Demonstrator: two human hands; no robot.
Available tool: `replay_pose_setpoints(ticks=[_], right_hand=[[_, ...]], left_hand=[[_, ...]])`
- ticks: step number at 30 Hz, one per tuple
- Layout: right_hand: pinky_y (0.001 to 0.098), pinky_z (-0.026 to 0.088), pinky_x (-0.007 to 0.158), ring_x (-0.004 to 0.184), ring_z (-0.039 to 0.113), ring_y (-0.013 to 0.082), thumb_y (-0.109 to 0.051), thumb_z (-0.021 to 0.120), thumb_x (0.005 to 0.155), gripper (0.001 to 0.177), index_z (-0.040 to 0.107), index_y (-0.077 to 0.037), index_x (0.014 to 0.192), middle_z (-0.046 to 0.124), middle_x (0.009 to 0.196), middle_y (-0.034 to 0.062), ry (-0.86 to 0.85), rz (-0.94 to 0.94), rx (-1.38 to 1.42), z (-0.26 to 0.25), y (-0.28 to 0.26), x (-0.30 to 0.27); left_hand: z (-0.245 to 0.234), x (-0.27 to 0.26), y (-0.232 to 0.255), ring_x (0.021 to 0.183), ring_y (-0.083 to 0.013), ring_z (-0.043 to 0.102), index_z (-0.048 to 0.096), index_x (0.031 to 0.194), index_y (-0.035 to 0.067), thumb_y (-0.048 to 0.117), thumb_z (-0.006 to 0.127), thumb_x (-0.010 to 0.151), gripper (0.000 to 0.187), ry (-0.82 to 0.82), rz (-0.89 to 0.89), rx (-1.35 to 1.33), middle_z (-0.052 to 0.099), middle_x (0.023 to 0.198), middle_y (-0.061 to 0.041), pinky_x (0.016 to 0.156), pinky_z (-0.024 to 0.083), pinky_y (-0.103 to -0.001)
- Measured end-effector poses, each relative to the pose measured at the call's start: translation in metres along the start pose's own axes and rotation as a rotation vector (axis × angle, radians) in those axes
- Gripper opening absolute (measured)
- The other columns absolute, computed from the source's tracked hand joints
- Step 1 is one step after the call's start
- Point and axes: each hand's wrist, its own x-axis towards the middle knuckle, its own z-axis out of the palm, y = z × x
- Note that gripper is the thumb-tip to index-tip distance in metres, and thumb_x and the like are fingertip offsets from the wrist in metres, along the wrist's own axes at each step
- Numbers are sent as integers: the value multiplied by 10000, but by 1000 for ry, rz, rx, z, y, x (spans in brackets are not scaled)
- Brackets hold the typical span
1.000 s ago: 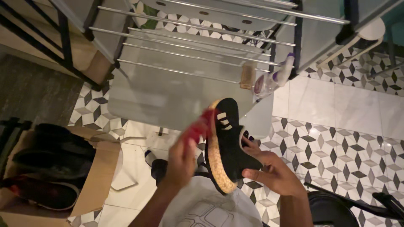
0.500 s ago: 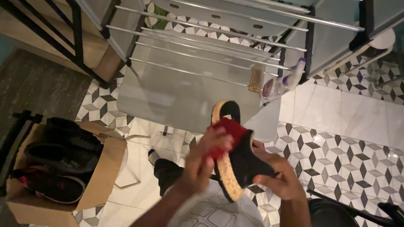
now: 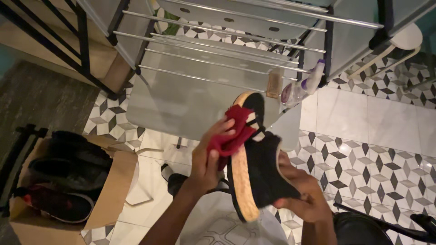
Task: The person cleans a black sneaker by spraying it with a cleaning solution and wiping it with a red cloth. They rotate the shoe to clean the sole, sides, and upper, then place it on a drying rack.
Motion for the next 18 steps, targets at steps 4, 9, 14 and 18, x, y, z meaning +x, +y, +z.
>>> replay_pose_setpoints(ticks=[4,9,14,18], right_hand=[[533,208,1223,1389,501,424,-128,785,846,254,756,19,1052,694,1293,221,42,34,-236,-2,20,-3],[505,282,1242,1332,594,373,-149,792,863,271,774,5,1085,718,1346,201,152,16,-139,-11,45,-22],[523,295,1135,1263,563,404,-193,796,850,448,716,121,1159,676,1328,268,303,51,196,-18,51,-43],[536,321,1168,1311,575,417,-204,796,899,425,713,129,1150,663,1350,279,271,-56,233,-19,34,-47]], left_hand=[[8,-18,33,1441,-339,554,631,1287,58,402,312,1172,483,-153,23,-34,674,1345,-103,1280,367,-474],[2,-38,25,1351,-256,658,671,1268,125,364,359,1174,404,-372,305,168,735,1321,-65,1255,415,-469],[-2,-22,-22,834,-224,747,623,1250,44,327,427,1045,401,24,-361,-51,736,1192,-76,679,628,-322],[-20,4,-31,729,-264,630,766,1188,-27,292,450,1127,453,28,-786,287,730,995,-262,728,521,-389]])
